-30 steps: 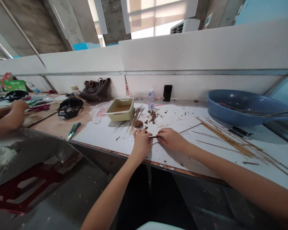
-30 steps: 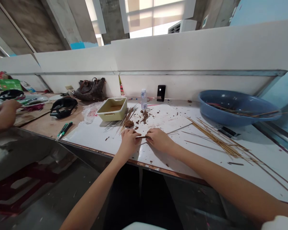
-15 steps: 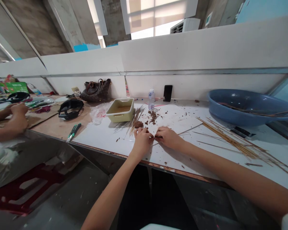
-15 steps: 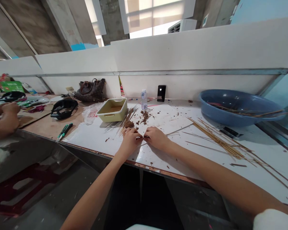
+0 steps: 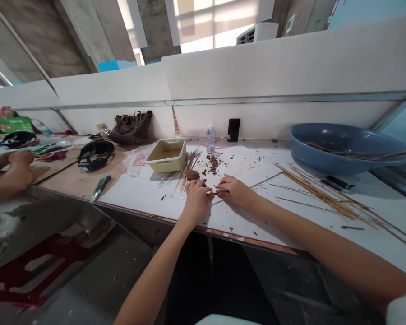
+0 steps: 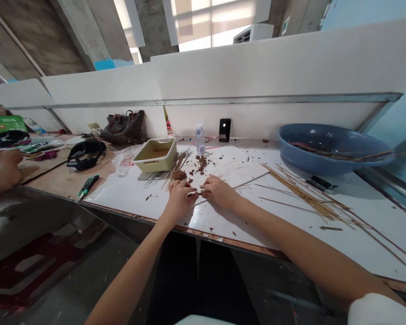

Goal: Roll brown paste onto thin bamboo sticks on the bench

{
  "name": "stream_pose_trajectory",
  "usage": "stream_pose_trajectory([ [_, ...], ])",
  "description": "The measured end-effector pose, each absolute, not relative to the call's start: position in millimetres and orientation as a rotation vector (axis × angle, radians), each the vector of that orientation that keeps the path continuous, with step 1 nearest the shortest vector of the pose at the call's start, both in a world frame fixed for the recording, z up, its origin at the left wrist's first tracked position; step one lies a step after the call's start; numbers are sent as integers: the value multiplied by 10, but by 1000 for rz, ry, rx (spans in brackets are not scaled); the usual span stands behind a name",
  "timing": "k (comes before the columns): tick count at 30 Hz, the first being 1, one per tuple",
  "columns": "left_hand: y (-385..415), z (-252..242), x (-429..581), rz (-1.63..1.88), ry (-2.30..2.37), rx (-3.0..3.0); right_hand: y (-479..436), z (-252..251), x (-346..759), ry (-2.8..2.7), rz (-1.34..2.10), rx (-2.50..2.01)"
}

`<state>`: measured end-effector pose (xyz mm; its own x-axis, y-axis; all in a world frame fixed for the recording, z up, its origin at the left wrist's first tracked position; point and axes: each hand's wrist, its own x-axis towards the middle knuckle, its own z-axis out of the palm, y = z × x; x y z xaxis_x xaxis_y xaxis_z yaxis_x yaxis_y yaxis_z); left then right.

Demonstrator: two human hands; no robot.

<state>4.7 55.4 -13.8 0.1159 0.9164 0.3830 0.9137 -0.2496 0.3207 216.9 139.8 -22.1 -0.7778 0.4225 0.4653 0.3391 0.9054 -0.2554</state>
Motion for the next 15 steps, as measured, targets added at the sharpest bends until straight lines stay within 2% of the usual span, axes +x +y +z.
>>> stream_pose_trajectory([
  [15,553,-123,45,823,1910,2302,1317,-280,2048,-2584,125,-613],
])
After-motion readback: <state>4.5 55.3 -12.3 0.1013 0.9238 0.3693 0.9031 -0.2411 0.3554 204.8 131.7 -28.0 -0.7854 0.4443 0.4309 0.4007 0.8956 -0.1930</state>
